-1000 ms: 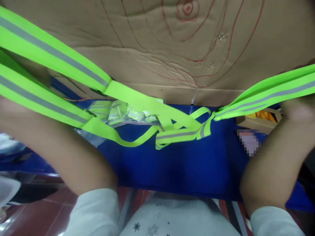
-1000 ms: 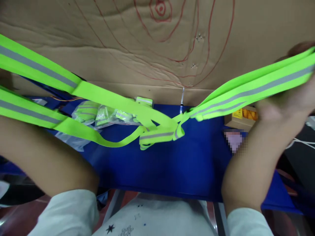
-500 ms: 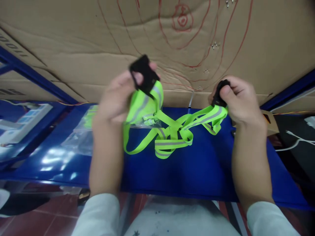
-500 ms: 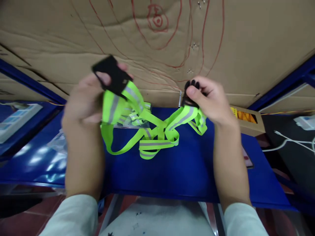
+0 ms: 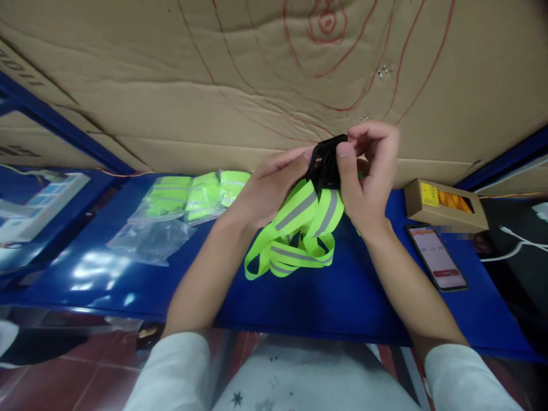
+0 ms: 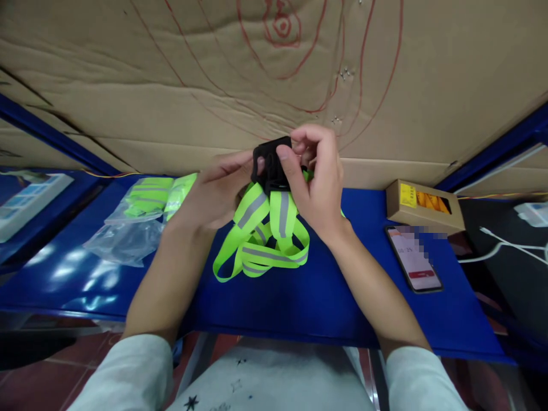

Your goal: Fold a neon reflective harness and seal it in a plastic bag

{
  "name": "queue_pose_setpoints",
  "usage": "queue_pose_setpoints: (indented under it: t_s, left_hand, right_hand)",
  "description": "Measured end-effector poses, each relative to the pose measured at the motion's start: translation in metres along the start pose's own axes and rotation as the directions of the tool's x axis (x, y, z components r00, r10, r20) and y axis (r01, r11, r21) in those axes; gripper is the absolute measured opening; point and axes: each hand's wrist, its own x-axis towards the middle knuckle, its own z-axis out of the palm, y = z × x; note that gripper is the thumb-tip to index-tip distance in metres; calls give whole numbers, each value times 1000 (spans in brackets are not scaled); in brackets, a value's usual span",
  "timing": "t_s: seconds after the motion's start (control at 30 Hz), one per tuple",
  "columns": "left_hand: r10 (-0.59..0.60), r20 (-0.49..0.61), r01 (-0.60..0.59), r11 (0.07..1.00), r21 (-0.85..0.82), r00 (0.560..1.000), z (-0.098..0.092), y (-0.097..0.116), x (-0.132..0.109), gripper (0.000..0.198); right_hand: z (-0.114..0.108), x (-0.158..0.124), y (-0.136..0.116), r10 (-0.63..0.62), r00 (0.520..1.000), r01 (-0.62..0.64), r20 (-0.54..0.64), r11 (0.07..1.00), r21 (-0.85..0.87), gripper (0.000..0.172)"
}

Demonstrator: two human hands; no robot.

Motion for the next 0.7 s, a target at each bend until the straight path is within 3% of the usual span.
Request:
queue_pose_setpoints:
  t_s: [0.1, 0.2, 0.27, 0.47, 0.53, 0.6, 0.67, 0.7]
  left_hand:
    - [-97, 125, 110, 989, -101, 987, 7, 4, 2, 62]
    - [44, 131, -57, 994, 95, 990, 12, 3, 1, 63]
    - [173, 97, -194, 939, 283, 980, 13, -1, -1, 67]
    - [262, 11, -240, 864, 442, 965, 8, -7, -3, 55]
    - [316, -44, -268, 862, 431, 948, 4, 4, 2, 51]
    - [436, -65, -374, 831, 412, 898, 3, 25, 8, 48]
    - [528, -99, -436, 781, 447, 843, 9, 55, 16, 47]
    - [488, -207, -338, 799, 498, 848, 13, 71, 20, 40]
  right_hand:
    - [2, 0, -3, 1, 999, -1, -43, 1000, 11, 27]
    - [3, 0, -11, 56, 997, -53, -61, 997, 50, 24]
    - [3, 1, -16, 102, 993, -96, -57, 991, 95, 22]
    - [-2, 6, -20, 164, 986, -169, 39, 969, 182, 37]
    - [-7, 3, -25, 97, 995, -93, -23, 986, 139, 42]
    - [-11, -5, -36, -110, 982, 109, -151, 994, -20, 39]
    - [-12, -15, -49, -285, 943, 266, -171, 956, -123, 35]
    - [-10, -20, -56, -287, 948, 276, -141, 957, -90, 38]
